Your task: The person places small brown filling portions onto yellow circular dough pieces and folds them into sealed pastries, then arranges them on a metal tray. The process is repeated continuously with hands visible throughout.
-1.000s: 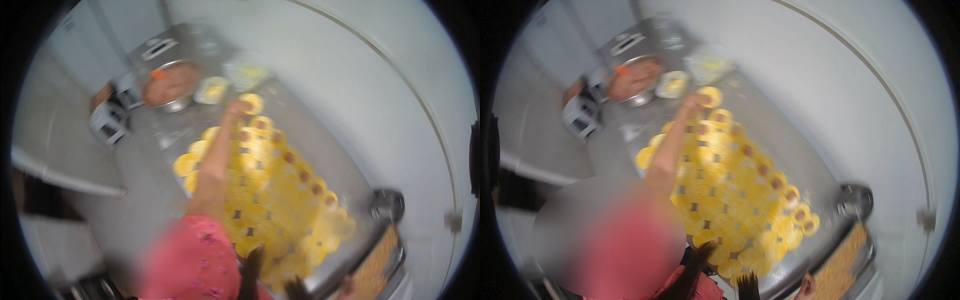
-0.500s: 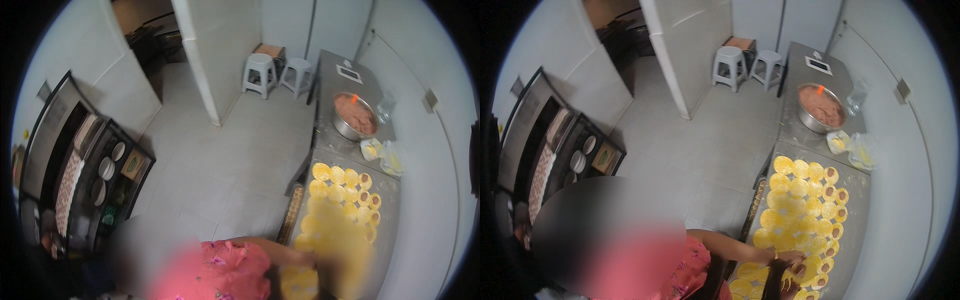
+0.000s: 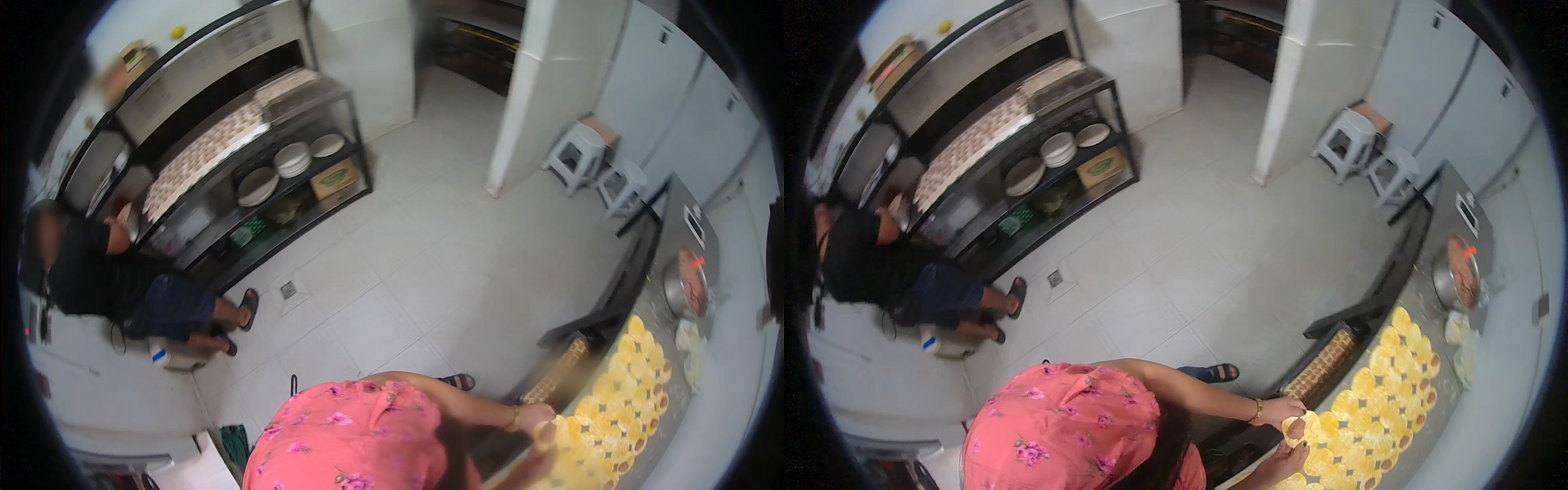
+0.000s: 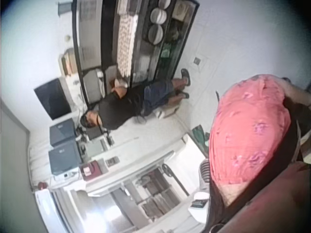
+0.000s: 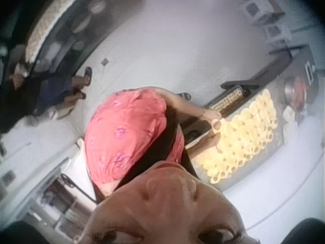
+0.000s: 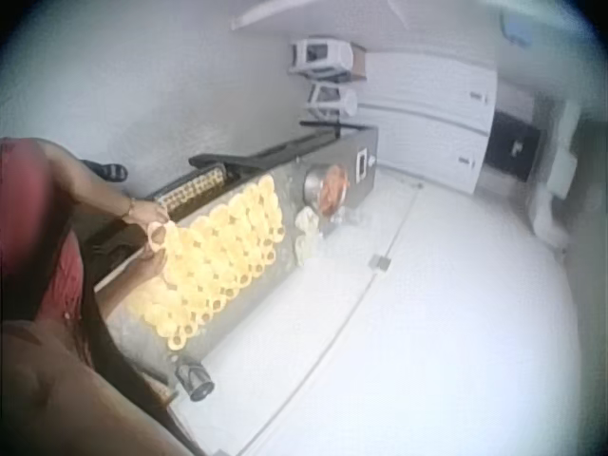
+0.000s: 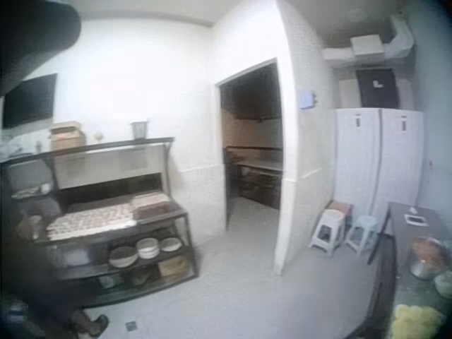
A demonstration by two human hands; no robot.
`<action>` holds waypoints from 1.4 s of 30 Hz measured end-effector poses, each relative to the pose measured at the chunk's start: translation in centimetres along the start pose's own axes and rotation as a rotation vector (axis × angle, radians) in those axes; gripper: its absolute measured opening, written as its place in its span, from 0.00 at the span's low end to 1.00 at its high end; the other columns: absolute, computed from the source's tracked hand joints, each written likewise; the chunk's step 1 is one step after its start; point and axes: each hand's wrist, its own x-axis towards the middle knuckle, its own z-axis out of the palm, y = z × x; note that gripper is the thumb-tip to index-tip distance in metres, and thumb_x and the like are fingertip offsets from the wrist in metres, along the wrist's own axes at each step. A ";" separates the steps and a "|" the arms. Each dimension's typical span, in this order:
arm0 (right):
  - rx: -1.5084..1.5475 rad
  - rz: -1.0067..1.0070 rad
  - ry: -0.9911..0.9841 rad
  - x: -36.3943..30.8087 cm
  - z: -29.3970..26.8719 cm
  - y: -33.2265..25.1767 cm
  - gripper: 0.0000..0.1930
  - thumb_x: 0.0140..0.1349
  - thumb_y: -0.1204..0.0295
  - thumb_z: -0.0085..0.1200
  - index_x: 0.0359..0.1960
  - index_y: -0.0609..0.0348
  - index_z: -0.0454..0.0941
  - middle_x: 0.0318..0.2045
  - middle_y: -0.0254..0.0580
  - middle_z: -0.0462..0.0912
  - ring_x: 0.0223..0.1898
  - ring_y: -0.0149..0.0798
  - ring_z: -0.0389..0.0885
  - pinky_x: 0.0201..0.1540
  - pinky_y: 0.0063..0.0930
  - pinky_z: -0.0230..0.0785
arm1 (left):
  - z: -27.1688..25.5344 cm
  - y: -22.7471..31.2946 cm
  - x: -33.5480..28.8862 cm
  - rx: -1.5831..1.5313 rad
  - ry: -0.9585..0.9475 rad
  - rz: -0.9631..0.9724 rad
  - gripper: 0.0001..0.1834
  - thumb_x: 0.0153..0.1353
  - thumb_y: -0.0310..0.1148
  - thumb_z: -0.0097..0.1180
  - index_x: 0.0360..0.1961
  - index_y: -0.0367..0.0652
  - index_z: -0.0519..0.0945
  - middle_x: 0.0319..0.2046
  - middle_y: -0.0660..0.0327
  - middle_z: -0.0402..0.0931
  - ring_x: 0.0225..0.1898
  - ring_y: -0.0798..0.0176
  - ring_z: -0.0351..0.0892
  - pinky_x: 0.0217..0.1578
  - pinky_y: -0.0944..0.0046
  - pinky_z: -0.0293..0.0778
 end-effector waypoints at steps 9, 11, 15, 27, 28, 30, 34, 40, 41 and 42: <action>-0.219 0.169 -0.498 -5.4 10.9 5.6 0.12 0.62 0.71 0.45 0.43 0.66 0.68 0.39 0.42 0.75 0.38 0.33 0.76 0.37 0.22 0.69 | -11.7 8.9 -12.0 -0.175 0.372 -0.108 0.12 0.61 0.34 0.44 0.37 0.38 0.75 0.32 0.62 0.74 0.34 0.69 0.75 0.33 0.64 0.76; -0.237 0.154 -0.539 -6.8 13.2 7.2 0.11 0.62 0.71 0.47 0.44 0.63 0.69 0.38 0.39 0.76 0.37 0.29 0.76 0.35 0.19 0.68 | -14.1 10.3 -13.9 -0.223 0.401 -0.084 0.12 0.61 0.35 0.44 0.38 0.38 0.74 0.32 0.63 0.74 0.34 0.69 0.75 0.33 0.64 0.76; -0.332 0.120 -0.666 -10.7 17.9 9.9 0.11 0.61 0.70 0.49 0.44 0.59 0.71 0.37 0.34 0.77 0.36 0.26 0.76 0.32 0.16 0.66 | -19.1 10.1 -16.6 -0.166 0.467 0.040 0.14 0.62 0.36 0.44 0.39 0.37 0.75 0.31 0.63 0.74 0.33 0.68 0.75 0.32 0.64 0.76; -0.385 0.243 -0.717 -19.2 30.8 20.9 0.10 0.64 0.66 0.45 0.41 0.59 0.72 0.35 0.33 0.78 0.35 0.26 0.76 0.31 0.17 0.69 | -33.6 18.0 -31.8 -0.035 0.768 0.179 0.19 0.60 0.43 0.45 0.41 0.38 0.75 0.33 0.55 0.78 0.31 0.60 0.78 0.32 0.61 0.72; -0.401 0.241 -0.725 -20.0 32.1 21.4 0.10 0.64 0.67 0.46 0.41 0.58 0.72 0.35 0.33 0.79 0.35 0.26 0.76 0.31 0.17 0.69 | -34.7 18.5 -32.3 -0.012 0.792 0.199 0.19 0.60 0.43 0.45 0.40 0.37 0.75 0.32 0.55 0.78 0.31 0.60 0.78 0.32 0.61 0.72; -0.431 0.236 -0.727 -21.0 33.8 22.1 0.09 0.64 0.67 0.46 0.40 0.58 0.73 0.34 0.33 0.79 0.34 0.26 0.77 0.31 0.17 0.70 | -36.0 19.3 -33.3 -0.086 0.825 0.247 0.18 0.60 0.42 0.45 0.38 0.36 0.74 0.29 0.56 0.77 0.28 0.62 0.77 0.30 0.61 0.72; -0.418 0.252 -0.850 -24.3 36.3 22.1 0.08 0.63 0.68 0.46 0.38 0.58 0.73 0.34 0.33 0.80 0.34 0.26 0.77 0.32 0.18 0.70 | -37.6 19.8 -33.7 -0.317 0.688 0.322 0.19 0.61 0.44 0.44 0.32 0.37 0.77 0.26 0.57 0.77 0.27 0.62 0.76 0.30 0.59 0.70; -0.442 0.299 -0.973 -28.1 37.9 22.4 0.08 0.62 0.69 0.47 0.39 0.60 0.73 0.35 0.34 0.80 0.37 0.27 0.78 0.38 0.20 0.71 | -38.8 19.6 -35.1 -0.556 0.600 0.344 0.19 0.62 0.43 0.42 0.25 0.40 0.77 0.19 0.61 0.72 0.22 0.65 0.72 0.25 0.60 0.67; -0.443 0.316 -0.975 -28.5 37.8 22.4 0.08 0.62 0.69 0.47 0.39 0.60 0.73 0.35 0.34 0.80 0.37 0.27 0.78 0.39 0.20 0.71 | -38.8 19.5 -35.5 -0.613 0.572 0.361 0.19 0.63 0.42 0.42 0.23 0.40 0.76 0.17 0.61 0.71 0.21 0.66 0.71 0.24 0.61 0.67; -0.438 0.333 -0.973 -29.1 37.8 22.2 0.08 0.62 0.70 0.47 0.39 0.60 0.73 0.36 0.34 0.80 0.37 0.27 0.78 0.39 0.20 0.71 | -38.7 19.5 -35.9 -0.585 0.542 0.350 0.18 0.63 0.41 0.41 0.23 0.41 0.74 0.17 0.62 0.70 0.19 0.68 0.70 0.21 0.64 0.68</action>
